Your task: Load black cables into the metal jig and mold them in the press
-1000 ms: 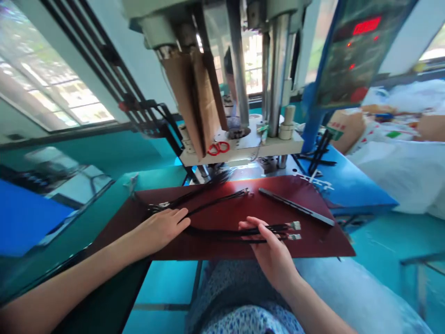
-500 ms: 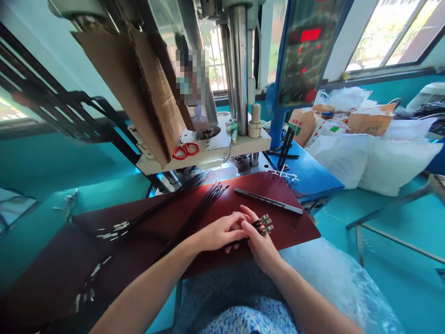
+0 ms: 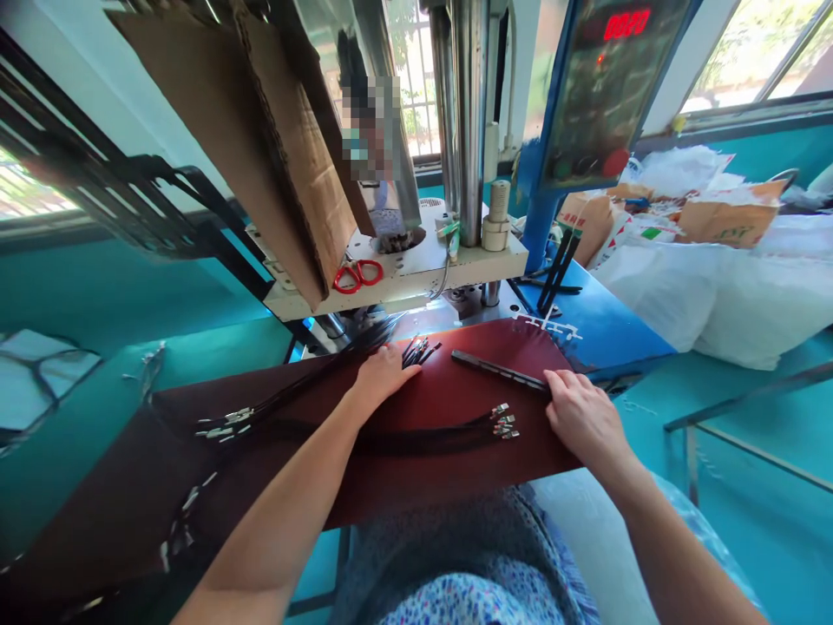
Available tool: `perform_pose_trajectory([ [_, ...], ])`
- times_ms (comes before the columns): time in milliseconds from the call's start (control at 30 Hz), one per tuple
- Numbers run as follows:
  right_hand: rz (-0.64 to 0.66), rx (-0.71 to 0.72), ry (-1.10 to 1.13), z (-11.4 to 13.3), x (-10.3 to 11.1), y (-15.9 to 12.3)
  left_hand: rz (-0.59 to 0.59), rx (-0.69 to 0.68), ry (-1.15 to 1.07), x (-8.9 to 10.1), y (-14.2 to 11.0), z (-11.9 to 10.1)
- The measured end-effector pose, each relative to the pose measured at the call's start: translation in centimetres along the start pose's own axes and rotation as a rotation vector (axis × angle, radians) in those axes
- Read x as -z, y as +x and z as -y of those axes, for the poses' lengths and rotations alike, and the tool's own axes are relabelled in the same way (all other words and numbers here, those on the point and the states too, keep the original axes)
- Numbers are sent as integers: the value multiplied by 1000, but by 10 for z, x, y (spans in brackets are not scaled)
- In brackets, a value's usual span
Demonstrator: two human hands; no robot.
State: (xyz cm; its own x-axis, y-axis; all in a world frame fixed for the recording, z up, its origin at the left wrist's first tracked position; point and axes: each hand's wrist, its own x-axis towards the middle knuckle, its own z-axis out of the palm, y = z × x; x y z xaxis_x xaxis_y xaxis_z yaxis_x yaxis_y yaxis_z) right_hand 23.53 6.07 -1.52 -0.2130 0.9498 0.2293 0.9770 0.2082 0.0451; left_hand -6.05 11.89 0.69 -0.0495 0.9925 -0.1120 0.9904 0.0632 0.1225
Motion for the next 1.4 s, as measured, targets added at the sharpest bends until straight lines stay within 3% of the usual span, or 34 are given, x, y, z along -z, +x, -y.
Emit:
perform_pose_trajectory([
  [133, 235, 29, -104, -3, 13, 9, 161, -73, -108, 1, 16, -2],
  [233, 407, 17, 89, -4, 16, 17, 178, -123, -166, 10, 11, -8],
  [300, 463, -3, 267, -6, 16, 18, 248, -170, -385, 17, -3, -12],
  [433, 311, -124, 787, 2, 22, 5, 549, -251, -1049, 23, -43, -23],
  [533, 101, -150, 1149, 23, 40, -2, 680, -287, -1115, 19, -66, -35],
  [633, 33, -97, 1379, 49, 55, 1, 741, -330, -1089, 12, -76, -43],
  [800, 152, 4, 1613, 82, 53, 7, 742, -338, -1116, 5, -81, -54],
  [933, 296, -19, 1725, 92, 44, 7, 734, -318, -1151, -3, -84, -61],
  [1000, 267, -29, 1700, 89, 41, 8, 710, -302, -1225, -6, -83, -61],
  [1167, -46, -111, 1500, 73, 25, -4, 690, -161, -1396, -5, -78, -49],
  [1300, 46, -267, 1561, 78, 11, -28, 646, -188, -1356, -4, -81, -47],
  [1400, 155, -330, 1746, 92, 8, -36, 452, -315, -1217, -7, -87, -51],
])
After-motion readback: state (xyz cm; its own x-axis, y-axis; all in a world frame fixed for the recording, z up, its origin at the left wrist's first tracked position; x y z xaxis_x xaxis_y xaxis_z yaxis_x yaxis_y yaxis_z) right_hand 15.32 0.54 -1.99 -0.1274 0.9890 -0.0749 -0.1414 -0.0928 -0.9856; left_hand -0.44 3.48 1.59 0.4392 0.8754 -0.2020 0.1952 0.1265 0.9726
